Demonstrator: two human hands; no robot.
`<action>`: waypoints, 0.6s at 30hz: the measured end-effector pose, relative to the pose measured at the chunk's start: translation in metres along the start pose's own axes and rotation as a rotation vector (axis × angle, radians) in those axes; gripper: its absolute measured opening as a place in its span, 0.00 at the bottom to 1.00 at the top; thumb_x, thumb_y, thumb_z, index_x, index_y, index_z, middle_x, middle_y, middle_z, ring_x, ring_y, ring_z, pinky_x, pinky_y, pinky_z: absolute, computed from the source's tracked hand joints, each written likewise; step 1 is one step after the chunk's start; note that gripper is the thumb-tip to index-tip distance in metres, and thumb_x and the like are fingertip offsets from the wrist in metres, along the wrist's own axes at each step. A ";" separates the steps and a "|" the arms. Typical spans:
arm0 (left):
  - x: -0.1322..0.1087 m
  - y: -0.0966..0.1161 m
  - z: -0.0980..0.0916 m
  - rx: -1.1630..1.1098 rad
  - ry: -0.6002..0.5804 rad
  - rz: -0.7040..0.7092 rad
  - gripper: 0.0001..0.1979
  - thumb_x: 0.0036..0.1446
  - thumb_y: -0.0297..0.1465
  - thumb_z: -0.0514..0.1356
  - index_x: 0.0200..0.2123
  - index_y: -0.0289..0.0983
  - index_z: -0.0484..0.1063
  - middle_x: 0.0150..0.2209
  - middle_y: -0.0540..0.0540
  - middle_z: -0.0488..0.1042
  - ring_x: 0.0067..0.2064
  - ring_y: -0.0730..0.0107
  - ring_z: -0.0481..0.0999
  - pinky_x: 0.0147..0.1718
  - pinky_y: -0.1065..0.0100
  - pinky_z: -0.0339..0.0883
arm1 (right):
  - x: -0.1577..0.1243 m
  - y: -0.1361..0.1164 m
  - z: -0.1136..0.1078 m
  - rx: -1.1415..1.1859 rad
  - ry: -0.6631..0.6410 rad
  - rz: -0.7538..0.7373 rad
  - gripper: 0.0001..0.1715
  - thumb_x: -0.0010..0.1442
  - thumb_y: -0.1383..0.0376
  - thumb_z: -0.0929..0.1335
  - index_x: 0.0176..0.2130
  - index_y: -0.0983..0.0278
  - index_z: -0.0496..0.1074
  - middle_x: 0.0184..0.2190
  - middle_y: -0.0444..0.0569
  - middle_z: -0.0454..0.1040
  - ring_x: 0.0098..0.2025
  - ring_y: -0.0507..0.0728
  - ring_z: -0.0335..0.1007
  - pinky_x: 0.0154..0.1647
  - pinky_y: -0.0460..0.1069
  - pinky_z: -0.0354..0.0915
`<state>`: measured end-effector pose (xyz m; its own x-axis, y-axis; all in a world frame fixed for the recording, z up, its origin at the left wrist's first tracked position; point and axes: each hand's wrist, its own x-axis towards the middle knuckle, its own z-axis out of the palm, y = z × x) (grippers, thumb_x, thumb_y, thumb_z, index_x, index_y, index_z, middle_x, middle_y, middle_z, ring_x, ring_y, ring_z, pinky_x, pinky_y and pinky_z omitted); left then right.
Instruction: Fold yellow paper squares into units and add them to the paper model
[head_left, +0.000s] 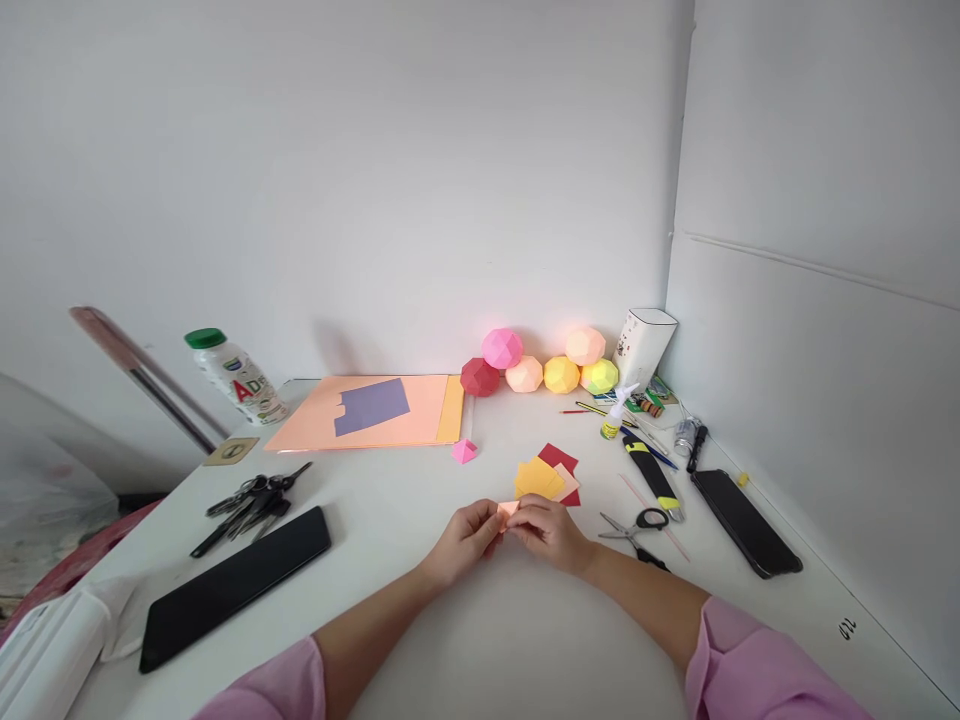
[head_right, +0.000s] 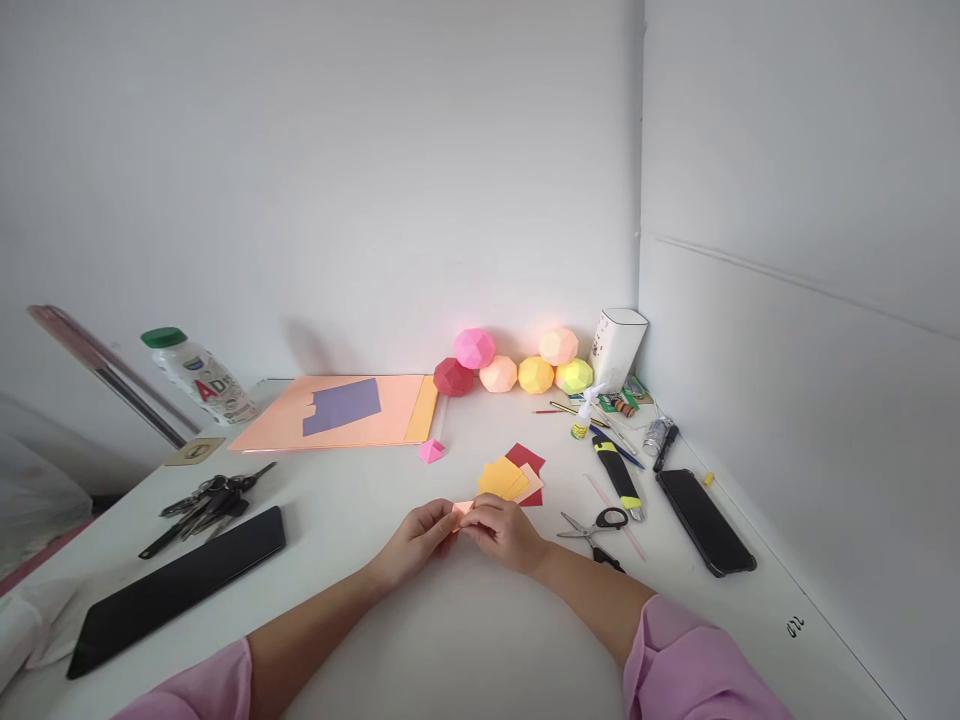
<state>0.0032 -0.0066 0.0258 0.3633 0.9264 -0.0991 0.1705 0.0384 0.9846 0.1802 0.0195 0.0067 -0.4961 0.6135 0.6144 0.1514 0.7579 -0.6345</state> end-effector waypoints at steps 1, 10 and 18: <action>0.000 -0.001 0.000 -0.001 0.000 0.007 0.18 0.57 0.45 0.50 0.24 0.37 0.61 0.17 0.55 0.60 0.21 0.75 0.57 0.23 0.72 0.52 | 0.001 -0.001 0.000 0.004 0.012 0.018 0.09 0.60 0.65 0.63 0.31 0.64 0.70 0.25 0.47 0.65 0.25 0.51 0.60 0.25 0.46 0.61; 0.001 -0.008 0.000 0.061 -0.030 0.020 0.17 0.59 0.41 0.48 0.24 0.36 0.62 0.17 0.55 0.59 0.20 0.76 0.54 0.20 0.72 0.48 | 0.003 -0.001 -0.003 0.224 0.075 0.296 0.06 0.54 0.65 0.68 0.28 0.65 0.72 0.26 0.47 0.68 0.24 0.50 0.62 0.20 0.45 0.60; 0.000 -0.004 0.004 0.089 -0.015 0.067 0.15 0.56 0.40 0.52 0.24 0.36 0.63 0.18 0.55 0.57 0.20 0.77 0.52 0.20 0.73 0.48 | -0.001 0.003 -0.003 0.415 0.041 0.536 0.10 0.53 0.61 0.69 0.27 0.66 0.69 0.24 0.43 0.67 0.20 0.48 0.63 0.20 0.45 0.61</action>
<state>0.0062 -0.0081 0.0213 0.3903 0.9200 -0.0358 0.2257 -0.0579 0.9725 0.1832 0.0220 0.0056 -0.4096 0.8949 0.1770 0.0224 0.2038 -0.9787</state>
